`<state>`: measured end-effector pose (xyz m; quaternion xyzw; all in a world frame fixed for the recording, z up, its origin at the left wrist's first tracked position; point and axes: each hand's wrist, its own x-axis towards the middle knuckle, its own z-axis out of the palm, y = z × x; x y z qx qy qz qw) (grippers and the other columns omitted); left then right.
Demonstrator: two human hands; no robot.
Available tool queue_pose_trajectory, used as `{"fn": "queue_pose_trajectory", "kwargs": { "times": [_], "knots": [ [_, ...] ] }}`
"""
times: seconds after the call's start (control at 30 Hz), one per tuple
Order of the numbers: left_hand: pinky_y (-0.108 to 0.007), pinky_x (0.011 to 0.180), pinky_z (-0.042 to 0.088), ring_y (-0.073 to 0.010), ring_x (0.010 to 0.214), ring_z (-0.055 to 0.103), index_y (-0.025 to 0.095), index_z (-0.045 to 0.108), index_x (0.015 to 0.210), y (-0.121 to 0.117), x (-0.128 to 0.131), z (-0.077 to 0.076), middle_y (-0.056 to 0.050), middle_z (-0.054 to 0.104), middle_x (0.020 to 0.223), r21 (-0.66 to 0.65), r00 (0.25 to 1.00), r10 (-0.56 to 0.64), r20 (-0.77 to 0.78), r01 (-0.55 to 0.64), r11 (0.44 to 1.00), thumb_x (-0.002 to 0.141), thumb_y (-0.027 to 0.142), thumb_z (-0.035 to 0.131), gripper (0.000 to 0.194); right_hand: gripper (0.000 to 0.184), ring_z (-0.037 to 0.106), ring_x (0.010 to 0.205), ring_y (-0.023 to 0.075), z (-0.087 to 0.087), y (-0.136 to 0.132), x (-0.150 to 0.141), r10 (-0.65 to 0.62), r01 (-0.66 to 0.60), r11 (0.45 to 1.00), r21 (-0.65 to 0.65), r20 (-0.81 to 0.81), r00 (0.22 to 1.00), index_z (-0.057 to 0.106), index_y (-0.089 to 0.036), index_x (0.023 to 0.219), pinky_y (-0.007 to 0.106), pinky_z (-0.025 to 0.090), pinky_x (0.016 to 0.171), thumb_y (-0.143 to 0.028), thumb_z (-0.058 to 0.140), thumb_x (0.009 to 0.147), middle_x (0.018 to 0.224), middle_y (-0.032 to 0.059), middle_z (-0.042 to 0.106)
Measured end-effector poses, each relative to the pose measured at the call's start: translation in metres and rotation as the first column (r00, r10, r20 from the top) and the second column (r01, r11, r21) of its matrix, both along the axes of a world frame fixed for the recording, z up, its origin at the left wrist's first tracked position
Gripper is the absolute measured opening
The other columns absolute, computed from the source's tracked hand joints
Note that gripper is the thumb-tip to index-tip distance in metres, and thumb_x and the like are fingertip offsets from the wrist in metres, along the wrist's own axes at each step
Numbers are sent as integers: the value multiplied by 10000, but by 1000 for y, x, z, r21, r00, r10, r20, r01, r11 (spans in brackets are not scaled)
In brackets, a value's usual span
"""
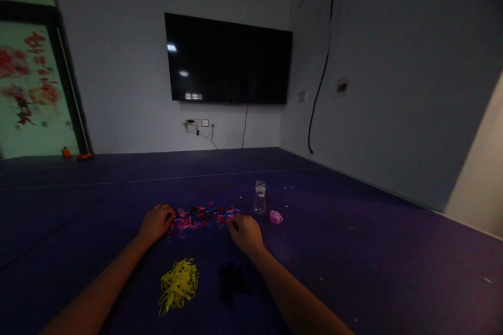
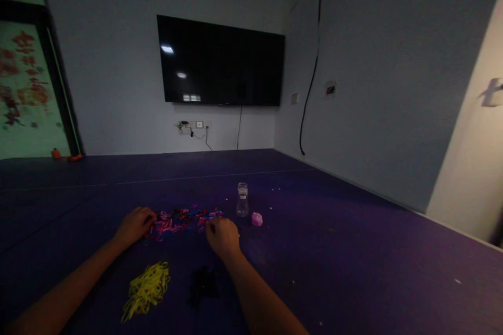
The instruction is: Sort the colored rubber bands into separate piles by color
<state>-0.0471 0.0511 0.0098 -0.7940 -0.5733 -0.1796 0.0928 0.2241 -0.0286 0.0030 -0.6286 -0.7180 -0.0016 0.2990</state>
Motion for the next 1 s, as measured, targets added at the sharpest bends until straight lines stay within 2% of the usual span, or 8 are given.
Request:
{"fn": "queue_pose_trajectory", "kwargs": {
  "times": [0.2,0.53,0.67,0.77,0.8,0.83,0.9,1.0],
  "knots": [
    [-291,715,376,-192,841,538,189,598,745,-2,2,0,-47,624,878,-1,995,55,-83,-55,998,816,167,405,207,290,587,635,124,-2,1,0,7,-7,1000,15,-2,1000,649,-193,681,207,262,519,-299,423,828,679,33,661],
    [-297,725,375,-196,841,514,175,549,800,-4,0,1,-63,586,904,82,999,32,-4,-32,996,842,173,361,193,285,593,627,122,-2,2,1,9,-10,1000,18,13,1000,642,-193,663,213,247,505,-297,430,825,672,30,662],
    [-315,747,363,-202,856,494,180,536,820,-13,17,17,-69,574,907,141,999,-52,-8,53,989,840,177,360,177,271,587,619,115,-3,3,2,20,-20,1000,23,-7,1000,650,-199,673,205,264,515,-286,440,820,668,23,660],
    [-310,735,364,-195,838,492,180,528,777,-27,45,30,-56,569,858,48,976,-216,-11,216,975,834,199,375,165,264,579,602,113,-5,7,4,5,-5,1000,2,-79,997,656,-195,659,199,270,506,-278,453,807,640,18,651],
    [-291,726,370,-179,816,498,183,523,757,-34,56,34,-39,568,832,-32,955,-297,25,297,954,829,208,387,155,265,577,596,112,-7,9,6,1,-1,1000,-6,-118,993,659,-194,663,196,273,501,-278,453,806,634,17,649],
    [-265,707,379,-157,781,507,184,519,746,-42,67,36,-21,567,804,-141,920,-382,82,391,910,824,207,392,151,268,575,591,111,-8,11,7,-3,1,1000,-13,-162,987,662,-191,670,192,278,498,-279,448,807,633,16,649],
    [-229,657,389,-130,720,518,184,519,738,-61,87,39,3,565,756,-336,853,-487,186,521,785,805,219,422,124,286,567,572,108,-10,15,10,-8,3,1000,-21,-238,971,664,-180,675,186,287,493,-279,434,815,636,18,650],
    [-217,652,386,-122,725,521,190,546,764,-88,109,39,6,578,779,-402,795,-557,239,603,688,782,214,449,102,302,551,547,104,-11,17,11,-10,4,1000,-22,-272,962,658,-167,658,185,286,484,-279,427,817,624,20,645]
  ]
}}
